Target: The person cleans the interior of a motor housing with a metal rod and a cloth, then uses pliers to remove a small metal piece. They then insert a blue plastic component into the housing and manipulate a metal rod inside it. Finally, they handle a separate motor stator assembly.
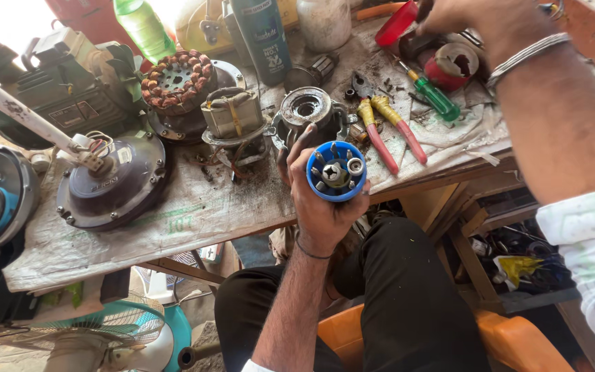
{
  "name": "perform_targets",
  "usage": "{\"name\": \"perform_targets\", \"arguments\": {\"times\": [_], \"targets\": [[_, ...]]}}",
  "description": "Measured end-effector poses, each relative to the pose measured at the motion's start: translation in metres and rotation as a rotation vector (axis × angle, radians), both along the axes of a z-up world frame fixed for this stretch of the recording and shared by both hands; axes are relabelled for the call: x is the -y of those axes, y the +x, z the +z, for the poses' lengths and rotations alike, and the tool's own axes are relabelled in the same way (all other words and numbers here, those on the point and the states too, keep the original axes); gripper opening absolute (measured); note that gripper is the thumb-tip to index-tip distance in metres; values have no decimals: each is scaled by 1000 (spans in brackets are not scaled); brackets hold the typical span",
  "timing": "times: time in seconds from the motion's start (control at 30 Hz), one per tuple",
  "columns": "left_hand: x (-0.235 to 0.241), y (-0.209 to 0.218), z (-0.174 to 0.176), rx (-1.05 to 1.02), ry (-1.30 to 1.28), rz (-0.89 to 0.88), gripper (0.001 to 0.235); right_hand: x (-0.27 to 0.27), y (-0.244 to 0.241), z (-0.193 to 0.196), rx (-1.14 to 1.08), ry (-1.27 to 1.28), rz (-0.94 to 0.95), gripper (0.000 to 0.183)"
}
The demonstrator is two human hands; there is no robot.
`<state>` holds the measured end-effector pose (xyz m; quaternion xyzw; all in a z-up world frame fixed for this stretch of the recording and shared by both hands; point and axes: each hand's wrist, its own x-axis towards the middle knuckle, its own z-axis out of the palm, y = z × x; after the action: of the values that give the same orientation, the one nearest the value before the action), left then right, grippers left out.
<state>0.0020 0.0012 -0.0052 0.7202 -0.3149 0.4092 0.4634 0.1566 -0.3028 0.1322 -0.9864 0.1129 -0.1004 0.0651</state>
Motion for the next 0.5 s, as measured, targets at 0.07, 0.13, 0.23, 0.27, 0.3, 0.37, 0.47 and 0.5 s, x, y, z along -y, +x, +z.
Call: {"name": "perform_targets", "arguments": {"times": [0.07,0.13,0.23,0.27,0.3,0.37,0.47,0.5], "targets": [[0,1,2,9,18,27,66,13,-7,5,-27,20,51,57],[1,1,5,18,22,62,67,27,-18,15,-77,33,94,60],[2,1,8,-24,4,21,68,37,-33,27,-183,35,166,66],[3,2,8,-15,11,29,69,36,-39,29,-227,14,189,68],[3,2,7,-6,17,42,69,29,-42,27,-279,-28,217,70],[1,3,5,-7,16,56,66,15,-56,19,-408,-136,187,81],[1,0,4,-43,-30,16,63,0,-85,7,-318,-149,32,68],[0,-1,6,-55,-61,-19,65,0,-92,13,-239,-146,112,68]]}}
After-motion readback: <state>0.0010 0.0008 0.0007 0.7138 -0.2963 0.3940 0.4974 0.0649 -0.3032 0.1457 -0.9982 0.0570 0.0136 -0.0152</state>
